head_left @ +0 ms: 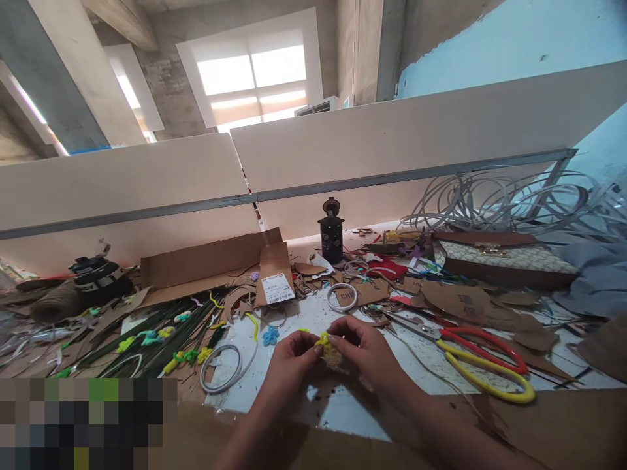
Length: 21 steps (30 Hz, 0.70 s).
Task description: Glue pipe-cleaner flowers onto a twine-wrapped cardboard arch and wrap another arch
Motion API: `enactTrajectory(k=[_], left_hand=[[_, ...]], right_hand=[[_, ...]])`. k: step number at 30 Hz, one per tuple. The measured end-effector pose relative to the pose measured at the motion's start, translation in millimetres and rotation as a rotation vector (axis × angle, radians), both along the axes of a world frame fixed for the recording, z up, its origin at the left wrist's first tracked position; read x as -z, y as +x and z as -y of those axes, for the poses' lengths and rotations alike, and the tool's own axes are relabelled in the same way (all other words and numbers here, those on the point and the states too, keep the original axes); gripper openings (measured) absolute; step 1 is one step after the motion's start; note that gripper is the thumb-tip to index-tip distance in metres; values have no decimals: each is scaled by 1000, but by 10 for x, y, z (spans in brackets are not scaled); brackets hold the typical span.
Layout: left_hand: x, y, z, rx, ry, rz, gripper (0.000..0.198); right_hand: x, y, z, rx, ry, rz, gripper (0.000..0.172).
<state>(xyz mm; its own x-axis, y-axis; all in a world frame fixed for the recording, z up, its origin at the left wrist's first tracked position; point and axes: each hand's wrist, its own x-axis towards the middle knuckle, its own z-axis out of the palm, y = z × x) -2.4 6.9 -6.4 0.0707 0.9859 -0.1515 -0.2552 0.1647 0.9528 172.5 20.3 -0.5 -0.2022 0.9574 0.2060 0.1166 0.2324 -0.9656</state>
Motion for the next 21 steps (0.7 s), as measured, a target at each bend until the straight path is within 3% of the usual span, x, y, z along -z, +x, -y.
enactTrajectory(k=[6,16,21], left_hand=[[-43,-12,6,16,37,-136,37],[-43,-40,37,45,88,-244,18],[-73,-26,45,36,91,-256,19]], right_hand=[[-53,21,35,-4,3,104,16],[-92,7,67,-72,144,268,13],[-88,6,66,-69,132,270,14]])
